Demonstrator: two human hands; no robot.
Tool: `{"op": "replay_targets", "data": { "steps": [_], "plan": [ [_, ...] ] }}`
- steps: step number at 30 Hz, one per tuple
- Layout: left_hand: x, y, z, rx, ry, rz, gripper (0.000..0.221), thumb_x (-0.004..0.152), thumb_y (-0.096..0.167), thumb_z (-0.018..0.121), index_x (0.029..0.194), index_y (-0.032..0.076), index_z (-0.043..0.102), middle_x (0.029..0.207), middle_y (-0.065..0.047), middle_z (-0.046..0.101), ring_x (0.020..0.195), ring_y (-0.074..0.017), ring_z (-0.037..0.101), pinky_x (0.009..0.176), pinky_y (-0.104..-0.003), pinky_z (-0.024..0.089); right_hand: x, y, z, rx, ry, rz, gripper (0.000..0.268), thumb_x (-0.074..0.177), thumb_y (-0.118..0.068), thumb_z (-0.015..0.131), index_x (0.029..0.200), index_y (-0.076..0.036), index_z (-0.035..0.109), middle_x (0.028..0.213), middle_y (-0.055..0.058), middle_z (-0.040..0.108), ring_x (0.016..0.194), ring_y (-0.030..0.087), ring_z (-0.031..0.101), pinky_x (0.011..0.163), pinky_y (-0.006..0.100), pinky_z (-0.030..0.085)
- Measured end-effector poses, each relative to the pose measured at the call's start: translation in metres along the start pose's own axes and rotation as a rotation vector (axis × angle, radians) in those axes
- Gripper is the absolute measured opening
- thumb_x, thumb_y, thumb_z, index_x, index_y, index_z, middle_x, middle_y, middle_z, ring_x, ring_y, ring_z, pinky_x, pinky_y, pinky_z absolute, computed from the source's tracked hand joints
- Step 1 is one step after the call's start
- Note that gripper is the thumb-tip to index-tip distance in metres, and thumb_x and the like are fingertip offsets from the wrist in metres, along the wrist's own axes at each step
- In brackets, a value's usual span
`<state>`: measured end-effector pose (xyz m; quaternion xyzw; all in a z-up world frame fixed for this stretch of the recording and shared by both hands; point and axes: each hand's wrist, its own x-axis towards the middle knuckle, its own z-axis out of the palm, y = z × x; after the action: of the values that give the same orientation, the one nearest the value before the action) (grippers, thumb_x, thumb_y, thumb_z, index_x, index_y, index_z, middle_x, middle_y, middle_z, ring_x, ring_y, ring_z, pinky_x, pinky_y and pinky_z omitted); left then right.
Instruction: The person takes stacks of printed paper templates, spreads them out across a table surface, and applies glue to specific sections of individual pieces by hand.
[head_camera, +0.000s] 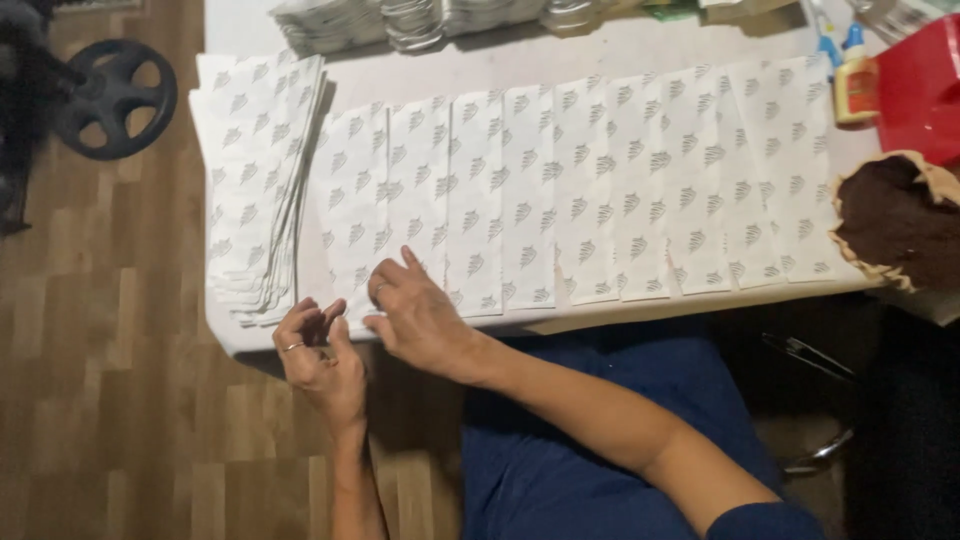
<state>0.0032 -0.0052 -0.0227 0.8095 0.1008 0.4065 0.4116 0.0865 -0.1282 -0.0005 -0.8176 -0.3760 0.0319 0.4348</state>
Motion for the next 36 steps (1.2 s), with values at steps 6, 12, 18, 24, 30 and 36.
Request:
{"op": "replay_targets", "data": {
  "steps": [6, 12, 18, 24, 30, 36],
  "plan": [
    [0.001, 0.022, 0.006, 0.016, 0.025, -0.106, 0.02, 0.099, -0.019, 0.057, 0.115, -0.009, 0.051, 0.122, -0.027, 0.056, 0.093, -0.0349, 0.073, 0.088, -0.038, 0.059, -0.005, 0.015, 0.016, -0.024, 0.096, -0.123, 0.034, 0.073, 0.007, 0.074, 0.102, 0.003, 0.057, 0.1, 0.015, 0.054, 0.1, 0.035, 0.057, 0.124, 0.059, 0.028],
    [-0.002, 0.037, 0.012, 0.147, 0.023, 0.087, 0.02, 0.094, -0.031, 0.05, 0.11, -0.019, 0.053, 0.117, -0.03, 0.057, 0.109, -0.0474, 0.064, 0.093, -0.052, 0.058, -0.015, 0.018, 0.002, 0.169, 0.003, -0.045, 0.034, 0.072, 0.008, 0.053, 0.105, 0.0, 0.058, 0.105, 0.016, 0.059, 0.107, 0.036, 0.057, 0.107, 0.051, 0.038],
    [0.006, 0.105, 0.06, 0.138, 0.096, 0.322, 0.017, 0.099, -0.026, 0.057, 0.112, -0.019, 0.05, 0.119, -0.037, 0.055, 0.107, -0.0509, 0.06, 0.1, -0.056, 0.051, -0.079, 0.042, -0.113, 0.397, 0.194, -0.072, 0.04, 0.092, -0.003, 0.072, 0.13, -0.006, 0.059, 0.135, 0.018, 0.062, 0.129, 0.033, 0.062, 0.115, 0.039, 0.047],
    [-0.054, 0.15, 0.199, -0.185, -0.232, 0.232, 0.035, 0.095, 0.002, 0.072, 0.126, -0.005, 0.056, 0.123, -0.024, 0.062, 0.117, -0.0424, 0.061, 0.107, -0.049, 0.045, -0.196, 0.11, -0.27, 0.032, 0.572, 0.303, 0.045, 0.088, -0.005, 0.078, 0.131, -0.008, 0.066, 0.133, 0.013, 0.067, 0.128, 0.03, 0.061, 0.114, 0.043, 0.043],
    [-0.1, 0.273, 0.359, -0.358, -0.565, 0.593, 0.047, 0.081, 0.004, 0.073, 0.125, -0.004, 0.059, 0.111, -0.023, 0.06, 0.103, -0.0443, 0.06, 0.083, -0.051, 0.049, -0.271, 0.158, -0.354, -0.446, 0.742, 0.429, 0.046, 0.098, -0.007, 0.07, 0.143, -0.008, 0.061, 0.136, 0.015, 0.061, 0.14, 0.039, 0.05, 0.123, 0.055, 0.021],
    [-0.122, 0.3, 0.456, -0.061, -0.771, 0.736, 0.02, 0.082, 0.013, 0.071, 0.099, 0.005, 0.078, 0.115, -0.012, 0.061, 0.1, -0.0356, 0.057, 0.071, -0.045, 0.049, -0.311, 0.202, -0.352, -0.778, 0.606, 0.465, 0.055, 0.092, 0.002, 0.066, 0.146, 0.0, 0.054, 0.141, 0.024, 0.058, 0.151, 0.04, 0.038, 0.122, 0.068, 0.011]
  ]
}}
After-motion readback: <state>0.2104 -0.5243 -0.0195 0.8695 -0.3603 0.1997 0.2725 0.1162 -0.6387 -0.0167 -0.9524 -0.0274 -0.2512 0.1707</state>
